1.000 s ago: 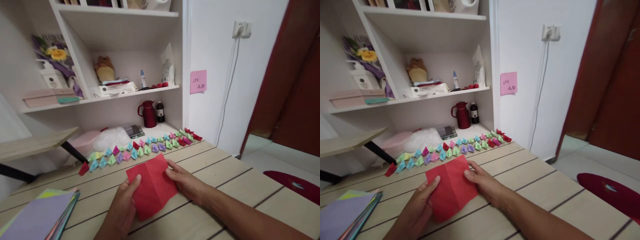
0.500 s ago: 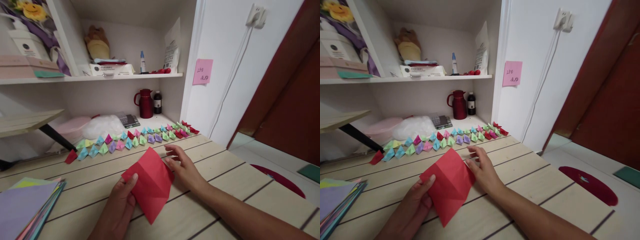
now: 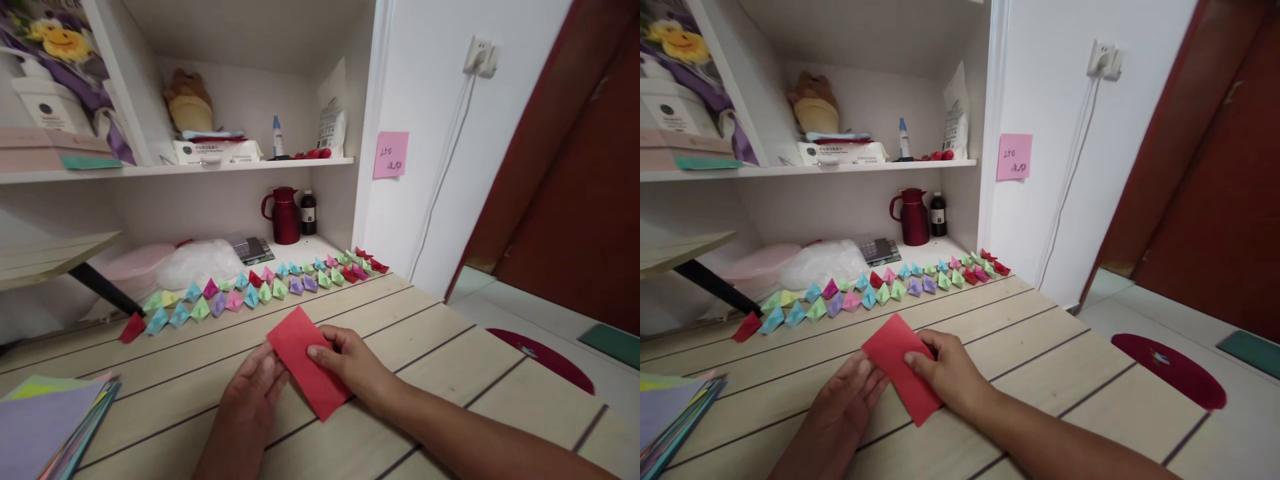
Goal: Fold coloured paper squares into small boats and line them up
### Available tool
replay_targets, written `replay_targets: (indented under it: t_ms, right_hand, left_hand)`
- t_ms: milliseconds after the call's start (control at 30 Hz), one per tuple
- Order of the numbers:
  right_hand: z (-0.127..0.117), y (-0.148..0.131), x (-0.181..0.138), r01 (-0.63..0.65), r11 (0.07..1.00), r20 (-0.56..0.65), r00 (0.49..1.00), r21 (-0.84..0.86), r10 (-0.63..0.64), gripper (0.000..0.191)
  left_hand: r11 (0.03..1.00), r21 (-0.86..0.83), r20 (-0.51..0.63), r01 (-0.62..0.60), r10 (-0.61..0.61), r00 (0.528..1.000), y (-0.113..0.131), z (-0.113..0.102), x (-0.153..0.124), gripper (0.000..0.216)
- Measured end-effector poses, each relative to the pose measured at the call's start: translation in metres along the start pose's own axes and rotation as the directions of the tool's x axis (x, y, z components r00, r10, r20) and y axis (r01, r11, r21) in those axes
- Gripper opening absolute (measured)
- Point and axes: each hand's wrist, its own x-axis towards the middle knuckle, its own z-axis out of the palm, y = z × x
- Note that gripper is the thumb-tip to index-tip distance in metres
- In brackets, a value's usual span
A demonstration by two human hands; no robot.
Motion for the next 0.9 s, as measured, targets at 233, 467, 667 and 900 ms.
replay_targets:
  t_ms: [233,467,667,900]
  right_hand:
    - [-0.013,-0.002,0.004,-0.218,0.89,0.036,0.974,0.4,0.223,0.04]
    - [-0.012,0.004,0.0,-0.181,0.936,0.129,0.981,0.302,0.148,0.047]
    - [-0.01,0.002,-0.004,-0.212,0.948,0.273,0.951,0.237,0.145,0.043]
    - [-0.021,0.008,0.002,-0.031,0.992,0.175,0.985,0.123,0.009,0.045]
  left_hand:
    - [0.988,0.121,-0.124,-0.096,0.111,0.986,0.0,-0.026,0.026,0.048]
    - [0.968,0.231,0.008,-0.092,0.092,0.996,-0.005,-0.011,0.017,0.087]
    - [0.93,0.368,-0.052,-0.021,0.044,0.998,0.001,-0.002,0.001,0.032]
    - [0.943,0.262,0.039,0.203,-0.221,0.974,0.012,-0.008,-0.005,0.027]
